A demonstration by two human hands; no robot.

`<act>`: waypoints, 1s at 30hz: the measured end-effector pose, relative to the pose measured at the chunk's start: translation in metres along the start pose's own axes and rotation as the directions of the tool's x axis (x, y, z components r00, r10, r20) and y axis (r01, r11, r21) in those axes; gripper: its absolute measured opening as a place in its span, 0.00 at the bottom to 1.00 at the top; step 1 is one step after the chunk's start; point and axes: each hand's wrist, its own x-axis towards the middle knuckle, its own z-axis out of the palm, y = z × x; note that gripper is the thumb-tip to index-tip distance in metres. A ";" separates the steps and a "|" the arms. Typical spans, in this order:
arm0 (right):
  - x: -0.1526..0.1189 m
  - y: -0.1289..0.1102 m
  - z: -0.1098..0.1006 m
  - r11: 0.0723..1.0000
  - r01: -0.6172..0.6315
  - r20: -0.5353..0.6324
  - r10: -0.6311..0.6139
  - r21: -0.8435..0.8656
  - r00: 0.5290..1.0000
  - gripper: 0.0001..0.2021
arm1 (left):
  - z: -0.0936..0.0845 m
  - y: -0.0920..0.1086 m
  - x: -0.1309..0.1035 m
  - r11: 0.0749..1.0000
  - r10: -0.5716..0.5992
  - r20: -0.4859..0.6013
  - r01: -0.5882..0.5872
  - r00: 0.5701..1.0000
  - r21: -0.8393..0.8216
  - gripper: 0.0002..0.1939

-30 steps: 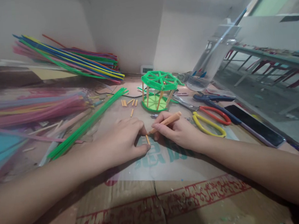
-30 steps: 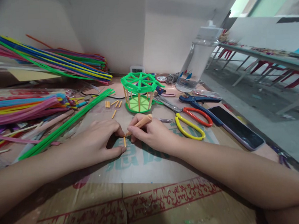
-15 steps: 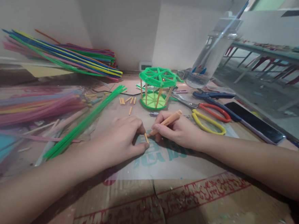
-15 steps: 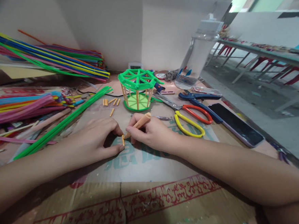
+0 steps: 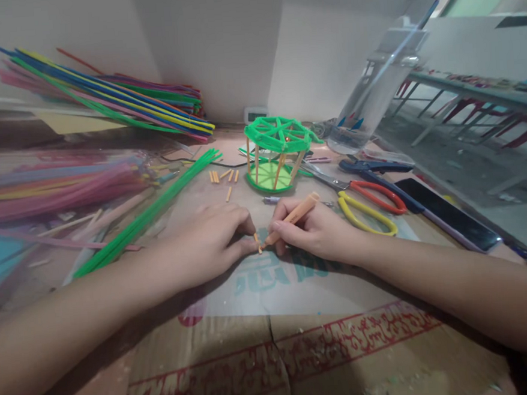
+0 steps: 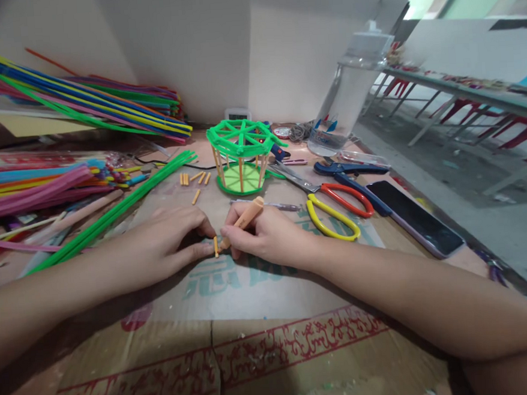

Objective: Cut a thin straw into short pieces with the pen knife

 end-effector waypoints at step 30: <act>-0.002 -0.002 0.000 1.000 0.006 0.042 -0.005 -0.011 0.999 0.17 | 0.010 -0.004 0.012 0.999 0.025 -0.087 -0.027 0.996 -0.025 0.17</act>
